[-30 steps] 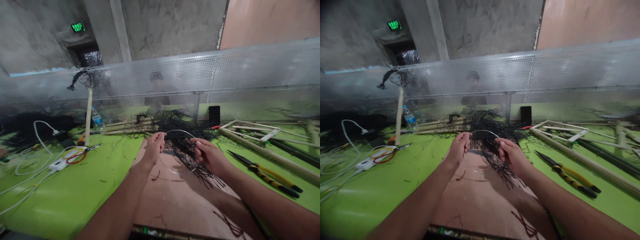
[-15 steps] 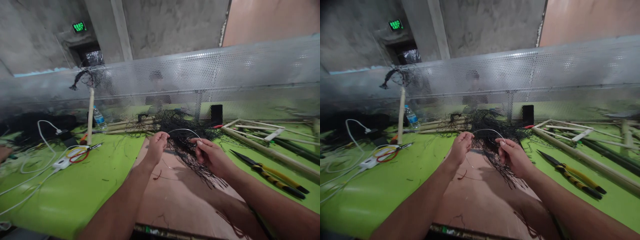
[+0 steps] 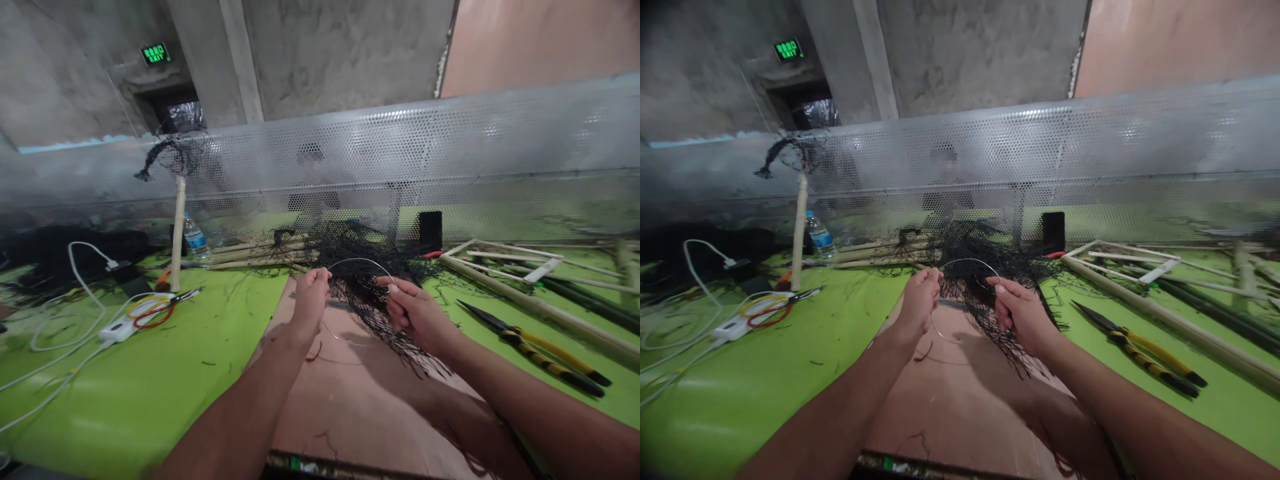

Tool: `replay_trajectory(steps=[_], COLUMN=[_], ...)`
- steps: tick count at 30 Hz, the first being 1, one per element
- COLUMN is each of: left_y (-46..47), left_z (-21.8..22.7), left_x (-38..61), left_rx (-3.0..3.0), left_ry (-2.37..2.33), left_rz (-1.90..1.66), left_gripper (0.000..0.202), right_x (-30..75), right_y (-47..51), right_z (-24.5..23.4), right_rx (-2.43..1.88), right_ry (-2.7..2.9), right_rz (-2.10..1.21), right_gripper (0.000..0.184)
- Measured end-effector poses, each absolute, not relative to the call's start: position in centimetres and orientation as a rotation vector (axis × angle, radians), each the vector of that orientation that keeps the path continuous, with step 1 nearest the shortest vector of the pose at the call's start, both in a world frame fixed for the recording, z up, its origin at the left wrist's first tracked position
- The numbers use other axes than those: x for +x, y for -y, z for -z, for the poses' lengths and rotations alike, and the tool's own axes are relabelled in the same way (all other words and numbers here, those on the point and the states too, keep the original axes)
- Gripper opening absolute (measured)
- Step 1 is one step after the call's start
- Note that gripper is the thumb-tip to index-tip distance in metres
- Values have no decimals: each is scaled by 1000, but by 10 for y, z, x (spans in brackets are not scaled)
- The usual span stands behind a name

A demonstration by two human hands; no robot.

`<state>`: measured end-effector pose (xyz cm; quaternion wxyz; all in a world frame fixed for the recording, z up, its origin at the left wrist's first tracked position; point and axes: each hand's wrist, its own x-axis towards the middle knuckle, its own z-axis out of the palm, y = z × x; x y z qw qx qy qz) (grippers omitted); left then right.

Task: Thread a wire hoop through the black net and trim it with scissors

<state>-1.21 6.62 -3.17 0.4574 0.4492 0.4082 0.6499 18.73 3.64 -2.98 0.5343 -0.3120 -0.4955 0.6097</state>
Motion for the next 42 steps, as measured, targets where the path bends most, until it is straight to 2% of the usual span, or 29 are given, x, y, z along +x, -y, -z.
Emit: replay_trajectory(steps=[8, 14, 23, 36, 42], left_y=[-54, -60, -70, -56, -50], left_z=[17, 21, 30, 20, 14], left_x=[-20, -21, -21, -20, -24], left_rx=[1695, 1435, 1167, 1625, 1779], left_ry=[-1072, -1078, -1009, -1032, -989], left_rz=[-1517, -1774, -1660, -1610, -1517], left_gripper=[37, 37, 36, 30, 32], right_x=[197, 195, 185, 194, 197], right_y=[-41, -37, -27, -37, -35], right_z=[31, 31, 26, 37, 35], right_rx=[-705, -559, -580, -702, -850], right_ry=[1071, 1069, 1154, 1298, 1578], right_rz=[-1520, -1554, -1487, -1386, -1116], right_gripper=[27, 26, 33, 32, 29])
